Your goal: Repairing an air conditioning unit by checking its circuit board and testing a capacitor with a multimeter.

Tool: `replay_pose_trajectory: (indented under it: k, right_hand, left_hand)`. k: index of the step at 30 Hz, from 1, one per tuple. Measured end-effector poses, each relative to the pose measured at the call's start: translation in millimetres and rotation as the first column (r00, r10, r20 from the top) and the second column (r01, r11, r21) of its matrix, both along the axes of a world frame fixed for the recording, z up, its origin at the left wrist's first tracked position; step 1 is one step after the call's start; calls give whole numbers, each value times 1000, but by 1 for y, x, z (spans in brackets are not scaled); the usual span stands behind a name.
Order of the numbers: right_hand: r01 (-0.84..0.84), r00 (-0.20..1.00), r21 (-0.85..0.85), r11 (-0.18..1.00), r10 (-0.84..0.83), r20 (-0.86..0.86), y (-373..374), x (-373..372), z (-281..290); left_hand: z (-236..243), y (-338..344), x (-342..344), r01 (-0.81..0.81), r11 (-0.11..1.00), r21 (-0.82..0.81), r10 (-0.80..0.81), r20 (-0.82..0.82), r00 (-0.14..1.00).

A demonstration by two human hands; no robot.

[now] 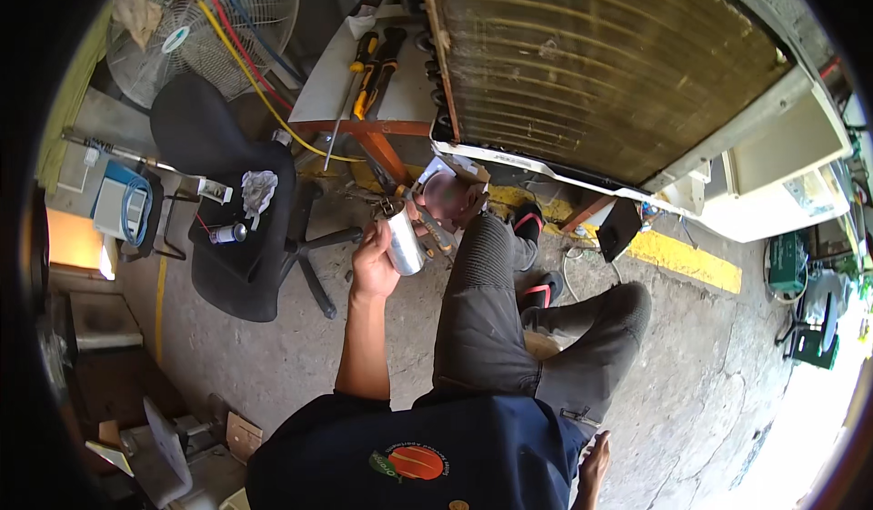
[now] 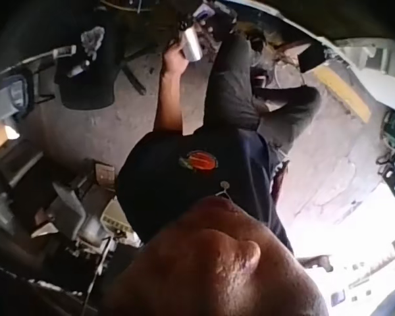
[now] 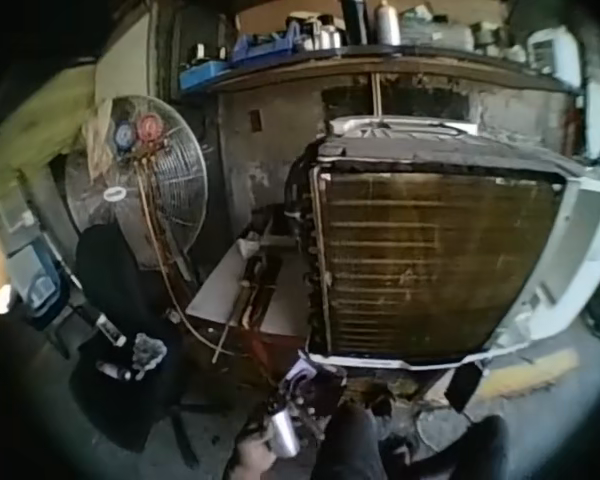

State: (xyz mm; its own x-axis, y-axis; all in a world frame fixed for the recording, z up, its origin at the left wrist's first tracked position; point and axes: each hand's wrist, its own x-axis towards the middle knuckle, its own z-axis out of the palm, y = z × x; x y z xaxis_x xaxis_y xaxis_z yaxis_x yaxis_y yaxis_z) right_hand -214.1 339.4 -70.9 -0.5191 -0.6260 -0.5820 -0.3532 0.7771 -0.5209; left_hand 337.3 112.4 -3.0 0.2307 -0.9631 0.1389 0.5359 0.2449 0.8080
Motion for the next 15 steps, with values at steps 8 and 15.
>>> replay_pose_trajectory:
  k: [8, 15]
  right_hand:
    - [415, 873, 147, 898, -439, 212, 68, -26, -37]
    - [459, 780, -84, 884, -356, 515, 101, -53, -105]
  left_hand:
    - [-75, 43, -72, 257, 943, 212, -190, -291, 938]
    - [-105, 36, -139, 541, 792, 283, -414, -402, 817]
